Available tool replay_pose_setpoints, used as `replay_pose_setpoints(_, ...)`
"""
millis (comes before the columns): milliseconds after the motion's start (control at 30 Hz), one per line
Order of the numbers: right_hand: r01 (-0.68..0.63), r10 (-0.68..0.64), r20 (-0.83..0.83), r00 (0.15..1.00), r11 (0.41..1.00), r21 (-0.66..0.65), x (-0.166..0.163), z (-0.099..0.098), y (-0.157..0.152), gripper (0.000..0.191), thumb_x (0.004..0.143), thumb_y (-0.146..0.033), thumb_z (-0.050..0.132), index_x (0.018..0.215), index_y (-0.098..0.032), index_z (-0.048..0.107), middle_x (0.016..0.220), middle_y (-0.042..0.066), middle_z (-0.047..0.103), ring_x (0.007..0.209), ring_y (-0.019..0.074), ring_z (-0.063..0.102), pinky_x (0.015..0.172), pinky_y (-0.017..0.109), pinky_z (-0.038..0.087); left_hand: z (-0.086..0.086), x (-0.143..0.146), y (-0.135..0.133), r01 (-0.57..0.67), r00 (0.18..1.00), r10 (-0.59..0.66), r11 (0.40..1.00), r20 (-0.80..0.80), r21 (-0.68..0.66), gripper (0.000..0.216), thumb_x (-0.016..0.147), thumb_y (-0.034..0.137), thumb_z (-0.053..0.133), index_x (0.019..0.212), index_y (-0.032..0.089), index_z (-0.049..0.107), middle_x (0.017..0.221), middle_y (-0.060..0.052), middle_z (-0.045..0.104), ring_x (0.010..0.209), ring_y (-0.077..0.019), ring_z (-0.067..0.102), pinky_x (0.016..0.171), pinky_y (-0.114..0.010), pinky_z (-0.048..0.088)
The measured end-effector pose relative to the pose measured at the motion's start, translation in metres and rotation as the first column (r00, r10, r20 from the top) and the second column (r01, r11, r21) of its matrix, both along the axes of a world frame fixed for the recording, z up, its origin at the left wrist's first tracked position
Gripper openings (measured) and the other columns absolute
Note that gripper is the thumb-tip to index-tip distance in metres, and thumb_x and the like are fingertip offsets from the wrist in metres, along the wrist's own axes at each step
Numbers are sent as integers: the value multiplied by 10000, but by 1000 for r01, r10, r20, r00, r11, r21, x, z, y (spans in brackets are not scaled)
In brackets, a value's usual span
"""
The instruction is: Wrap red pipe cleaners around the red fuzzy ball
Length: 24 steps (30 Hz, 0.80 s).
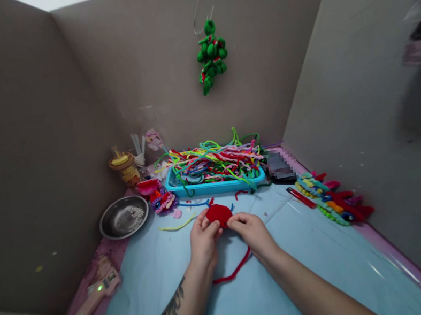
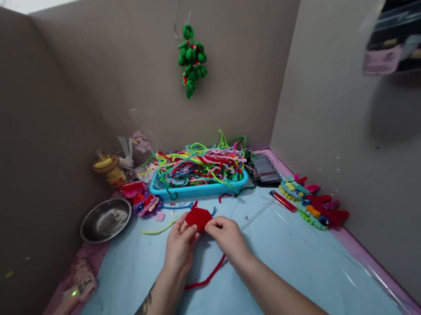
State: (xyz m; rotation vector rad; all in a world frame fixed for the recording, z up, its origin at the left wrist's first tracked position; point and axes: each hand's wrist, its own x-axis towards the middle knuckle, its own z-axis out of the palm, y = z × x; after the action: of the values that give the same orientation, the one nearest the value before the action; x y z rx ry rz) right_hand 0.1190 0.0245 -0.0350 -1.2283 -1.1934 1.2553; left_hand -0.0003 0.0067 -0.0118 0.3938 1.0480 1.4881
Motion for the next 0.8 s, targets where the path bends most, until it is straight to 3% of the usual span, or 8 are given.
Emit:
replay_pose_setpoints(400,-14,-30,265,964,986,163,3,8,-1,155,693,-265,617,577,-190,688,605,21,603,611,173,538,628,285,395,0,0,-1,29,998,-29,1000,48,1,524,603,31,686,1093,152,547,846,-36,676,542,-49,573,490,-136,447)
replay_pose_setpoints(667,9,-45,229,972,988,155,1,8,-4,106,702,-274,614,692,-193,683,692,40,643,659,194,570,657,301,423,-4,-2,1,7,998,-9,999,56,32,530,598,49,717,1088,169,552,820,-22,682,584,-63,592,529,-142,458)
replay_pose_setpoints(800,68,-85,128,988,989,130,-1,4,-4,116,685,-282,635,733,-198,572,669,9,608,616,165,544,607,271,423,-5,-3,2,10,999,-12,999,53,42,521,593,60,728,1075,166,562,834,-26,685,610,-71,598,534,-148,449)
